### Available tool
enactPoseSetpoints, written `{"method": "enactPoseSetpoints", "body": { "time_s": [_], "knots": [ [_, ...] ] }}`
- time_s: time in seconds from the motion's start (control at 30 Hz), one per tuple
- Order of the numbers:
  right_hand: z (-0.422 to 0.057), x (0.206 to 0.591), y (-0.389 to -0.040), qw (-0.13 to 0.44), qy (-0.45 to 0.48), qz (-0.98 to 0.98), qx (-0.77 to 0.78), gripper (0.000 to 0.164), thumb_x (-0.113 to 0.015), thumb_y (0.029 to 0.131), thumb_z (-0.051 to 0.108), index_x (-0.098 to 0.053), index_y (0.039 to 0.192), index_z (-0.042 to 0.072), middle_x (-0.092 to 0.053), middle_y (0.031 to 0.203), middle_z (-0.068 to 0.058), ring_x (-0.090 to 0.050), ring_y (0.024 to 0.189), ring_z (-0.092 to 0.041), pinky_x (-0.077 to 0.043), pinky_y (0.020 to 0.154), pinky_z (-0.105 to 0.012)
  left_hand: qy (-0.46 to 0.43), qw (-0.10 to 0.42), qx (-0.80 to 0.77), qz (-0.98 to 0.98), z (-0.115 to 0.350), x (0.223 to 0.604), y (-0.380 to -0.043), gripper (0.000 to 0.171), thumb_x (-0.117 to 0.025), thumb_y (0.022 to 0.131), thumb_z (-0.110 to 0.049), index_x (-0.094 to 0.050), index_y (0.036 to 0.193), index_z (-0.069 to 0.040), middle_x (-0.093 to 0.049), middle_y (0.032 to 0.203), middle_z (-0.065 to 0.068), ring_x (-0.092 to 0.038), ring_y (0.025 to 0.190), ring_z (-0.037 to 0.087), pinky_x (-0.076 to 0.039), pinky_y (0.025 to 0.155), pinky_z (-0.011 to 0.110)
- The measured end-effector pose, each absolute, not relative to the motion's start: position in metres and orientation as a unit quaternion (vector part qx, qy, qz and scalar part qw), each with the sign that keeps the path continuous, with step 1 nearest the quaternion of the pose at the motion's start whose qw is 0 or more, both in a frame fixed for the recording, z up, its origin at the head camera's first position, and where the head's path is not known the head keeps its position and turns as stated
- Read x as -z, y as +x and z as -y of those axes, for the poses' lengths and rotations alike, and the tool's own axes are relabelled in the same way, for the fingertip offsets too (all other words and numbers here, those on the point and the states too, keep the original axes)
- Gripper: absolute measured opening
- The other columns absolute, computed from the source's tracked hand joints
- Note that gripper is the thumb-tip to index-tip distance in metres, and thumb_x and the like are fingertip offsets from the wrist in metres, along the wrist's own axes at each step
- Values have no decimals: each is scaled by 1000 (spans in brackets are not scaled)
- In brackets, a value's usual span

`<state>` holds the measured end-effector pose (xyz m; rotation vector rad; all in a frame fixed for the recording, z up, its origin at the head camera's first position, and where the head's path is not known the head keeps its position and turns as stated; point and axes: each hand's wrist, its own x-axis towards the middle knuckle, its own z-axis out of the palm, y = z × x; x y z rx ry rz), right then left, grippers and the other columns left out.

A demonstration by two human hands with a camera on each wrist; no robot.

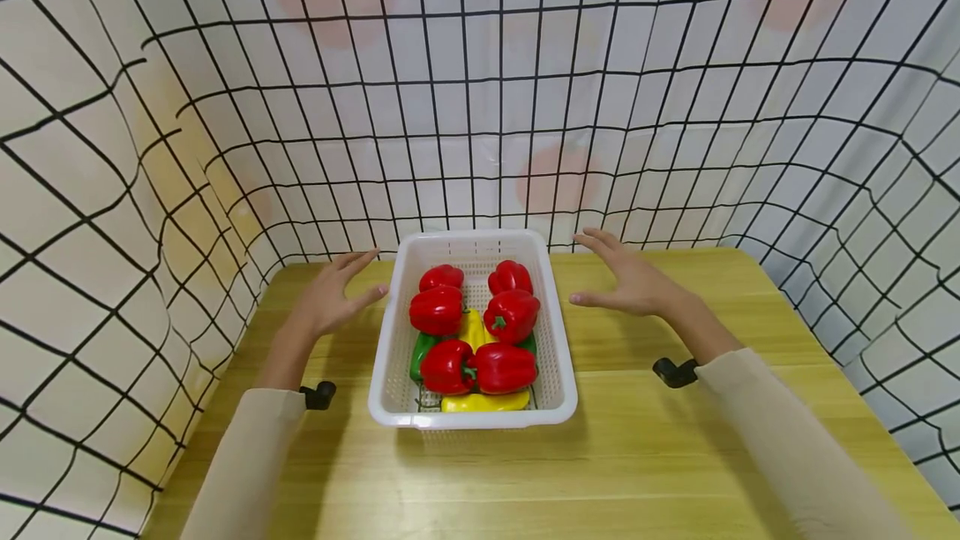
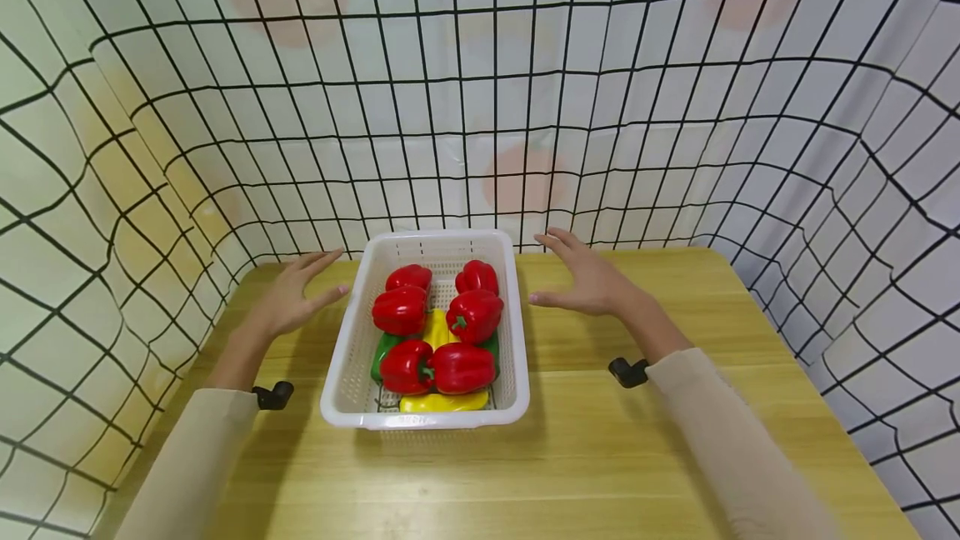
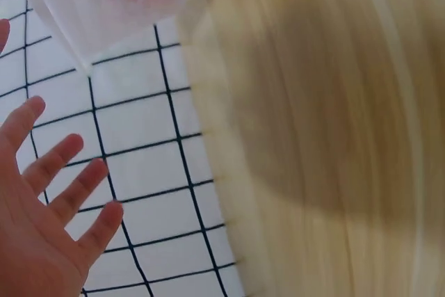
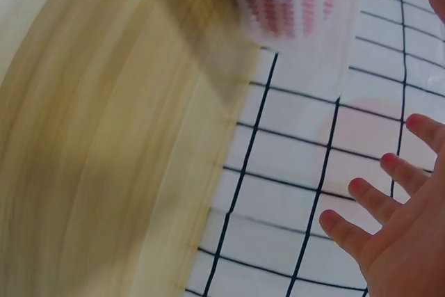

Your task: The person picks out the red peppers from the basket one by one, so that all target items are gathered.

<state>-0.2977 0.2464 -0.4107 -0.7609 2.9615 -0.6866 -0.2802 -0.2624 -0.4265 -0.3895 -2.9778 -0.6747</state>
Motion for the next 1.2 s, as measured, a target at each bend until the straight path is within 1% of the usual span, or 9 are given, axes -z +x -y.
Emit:
{"method": "enactPoseSetpoints", "body": {
  "time_s": [0.17,0.3,0.37,0.47,0.63,0.83,0.97,1.1,1.2],
  "knots": [
    [-234,410,-290,6,-248,-934,255,100,-74,82,65,-25,164,32,-15,173,-5,-33,150,-45,-37,110,-76,-126,29,255,958,254,430,-271,77,-52,96,-66,-30,163,-35,-32,164,18,-41,142,48,-40,104,78],
    [-223,411,-285,5,-256,-930,264,100,-75,82,65,-28,163,32,-17,172,-5,-26,154,-41,-34,113,-75,-130,26,283,950,248,434,-263,75,-55,96,-62,-31,163,-35,-38,160,16,-53,128,42,-52,97,67],
    [-218,411,-283,6,-261,-928,266,100,-75,82,65,-28,163,30,-18,172,-4,-25,154,-40,-34,113,-75,-131,24,301,944,245,435,-259,74,-57,97,-59,-33,162,-34,-41,157,16,-54,123,39,-54,96,61],
    [-211,411,-281,4,-267,-924,274,99,-75,82,64,-30,162,29,-20,171,-3,-26,154,-38,-34,113,-74,-134,21,324,936,241,434,-253,73,-59,97,-54,-35,162,-31,-44,152,17,-56,116,36,-57,96,56],
    [-197,412,-277,5,-282,-913,294,96,-77,81,63,-32,161,34,-27,169,-1,-30,153,-34,-36,114,-72,-138,21,346,928,235,434,-246,69,-60,98,-48,-39,160,-27,-48,148,18,-60,108,33,-60,89,50],
    [-178,415,-272,16,-300,-907,295,97,-77,80,62,-35,160,29,-30,168,-6,-33,151,-36,-38,113,-71,-136,23,364,921,228,439,-236,66,-64,97,-38,-43,158,-25,-51,144,18,-63,100,29,-62,80,40],
    [-168,416,-272,10,-313,-904,292,96,-79,78,59,-38,159,28,-33,166,-4,-35,150,-34,-41,112,-69,-132,26,373,918,224,444,-233,64,-65,97,-33,-46,157,-23,-53,142,18,-62,96,29,-60,71,32],
    [-157,415,-272,11,-337,-892,300,95,-83,77,52,-40,158,27,-37,164,-2,-38,148,-30,-46,111,-63,-122,22,397,909,222,448,-229,60,-64,98,-28,-48,155,-19,-53,140,19,-64,93,29,-62,65,31],
    [-149,415,-271,24,-351,-883,312,94,-85,77,45,-40,158,23,-36,164,-7,-41,146,-34,-50,107,-61,-114,20,425,898,219,450,-226,58,-63,99,-23,-49,155,-15,-53,137,20,-68,87,28,-63,63,31]
  ]
}}
